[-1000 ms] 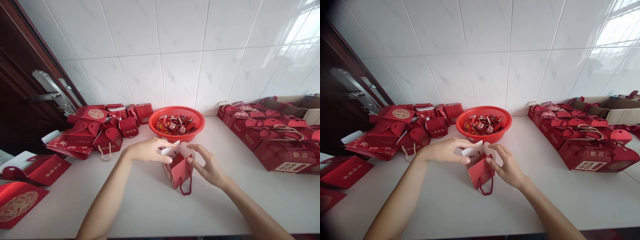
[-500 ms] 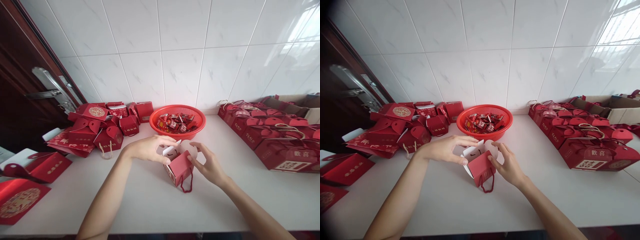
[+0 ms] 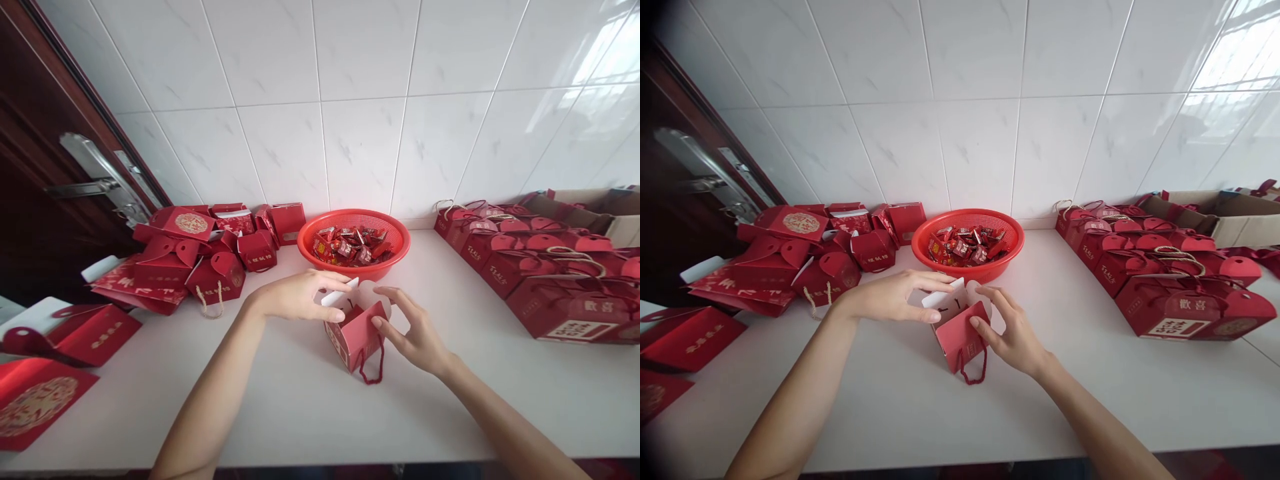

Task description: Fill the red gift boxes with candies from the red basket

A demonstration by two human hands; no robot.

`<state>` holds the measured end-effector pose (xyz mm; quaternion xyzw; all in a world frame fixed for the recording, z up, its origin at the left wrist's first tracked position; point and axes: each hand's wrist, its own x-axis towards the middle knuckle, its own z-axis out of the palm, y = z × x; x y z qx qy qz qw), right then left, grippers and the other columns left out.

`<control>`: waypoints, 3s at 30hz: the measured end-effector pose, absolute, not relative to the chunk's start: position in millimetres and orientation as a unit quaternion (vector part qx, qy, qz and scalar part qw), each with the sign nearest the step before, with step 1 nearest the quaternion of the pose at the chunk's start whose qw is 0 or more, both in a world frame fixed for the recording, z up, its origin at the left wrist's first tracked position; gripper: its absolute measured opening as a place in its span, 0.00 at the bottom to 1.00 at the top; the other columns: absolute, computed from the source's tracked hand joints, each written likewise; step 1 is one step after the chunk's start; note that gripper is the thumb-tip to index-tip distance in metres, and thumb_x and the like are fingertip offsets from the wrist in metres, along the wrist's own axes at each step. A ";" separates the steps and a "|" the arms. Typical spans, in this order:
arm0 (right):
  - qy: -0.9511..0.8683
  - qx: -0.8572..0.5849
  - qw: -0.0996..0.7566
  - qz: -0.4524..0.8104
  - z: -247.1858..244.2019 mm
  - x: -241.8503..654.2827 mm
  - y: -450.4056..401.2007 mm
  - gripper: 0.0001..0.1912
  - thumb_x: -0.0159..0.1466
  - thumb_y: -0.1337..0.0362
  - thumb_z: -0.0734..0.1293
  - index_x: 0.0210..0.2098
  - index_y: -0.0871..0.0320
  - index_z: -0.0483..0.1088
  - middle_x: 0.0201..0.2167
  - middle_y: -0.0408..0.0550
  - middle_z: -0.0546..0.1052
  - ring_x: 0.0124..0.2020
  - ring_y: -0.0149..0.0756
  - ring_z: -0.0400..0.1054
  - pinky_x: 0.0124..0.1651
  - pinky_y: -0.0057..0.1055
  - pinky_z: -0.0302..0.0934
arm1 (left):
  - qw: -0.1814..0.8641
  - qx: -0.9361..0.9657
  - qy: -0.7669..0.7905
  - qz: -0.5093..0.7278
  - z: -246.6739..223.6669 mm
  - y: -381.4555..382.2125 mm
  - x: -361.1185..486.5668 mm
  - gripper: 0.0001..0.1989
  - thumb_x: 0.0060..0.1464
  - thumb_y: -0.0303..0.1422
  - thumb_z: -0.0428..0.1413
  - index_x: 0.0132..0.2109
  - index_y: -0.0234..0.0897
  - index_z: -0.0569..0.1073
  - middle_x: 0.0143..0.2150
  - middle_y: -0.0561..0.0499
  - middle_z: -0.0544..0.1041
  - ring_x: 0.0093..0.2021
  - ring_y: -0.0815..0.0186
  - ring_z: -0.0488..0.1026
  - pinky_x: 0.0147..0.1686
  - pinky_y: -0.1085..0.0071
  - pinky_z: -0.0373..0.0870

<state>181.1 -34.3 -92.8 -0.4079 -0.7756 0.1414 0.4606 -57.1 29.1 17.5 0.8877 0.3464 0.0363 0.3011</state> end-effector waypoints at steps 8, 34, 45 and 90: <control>-0.751 -0.444 0.453 0.185 -97.0 174.5 -36.2 0.19 0.68 0.55 0.65 0.56 0.52 0.63 0.52 0.54 0.74 0.51 0.44 0.71 0.51 0.42 0.68 | 0.311 0.885 0.342 0.061 17.3 28.7 -57.8 0.27 0.51 0.44 0.64 0.57 0.45 0.74 0.62 0.49 0.72 0.61 0.54 0.68 0.53 0.67 0.66; -0.792 -0.371 0.461 0.152 -101.6 172.0 -35.8 0.16 0.69 0.59 0.63 0.55 0.51 0.71 0.53 0.55 0.72 0.54 0.44 0.69 0.53 0.41 0.69 | 0.292 0.888 0.355 -0.011 1.5 34.5 -43.7 0.13 0.51 0.41 0.62 0.41 0.41 0.79 0.42 0.51 0.76 0.43 0.61 0.72 0.39 0.71 0.65; -0.745 -0.409 0.485 0.207 -97.8 171.7 -36.7 0.14 0.70 0.56 0.61 0.50 0.54 0.70 0.49 0.54 0.74 0.49 0.42 0.71 0.50 0.40 0.69 | 0.303 0.873 0.382 0.018 -8.2 27.7 -30.5 0.26 0.51 0.43 0.62 0.57 0.47 0.71 0.56 0.48 0.67 0.55 0.56 0.67 0.50 0.65 0.65; -0.638 -0.379 0.473 0.475 -13.4 184.0 -35.9 0.20 0.61 0.53 0.71 0.48 0.56 0.70 0.37 0.49 0.79 0.40 0.39 0.74 0.45 0.38 0.68 | 0.541 0.723 0.294 0.314 14.4 -6.3 -18.3 0.18 0.58 0.39 0.59 0.52 0.37 0.71 0.52 0.45 0.76 0.49 0.59 0.76 0.52 0.60 0.71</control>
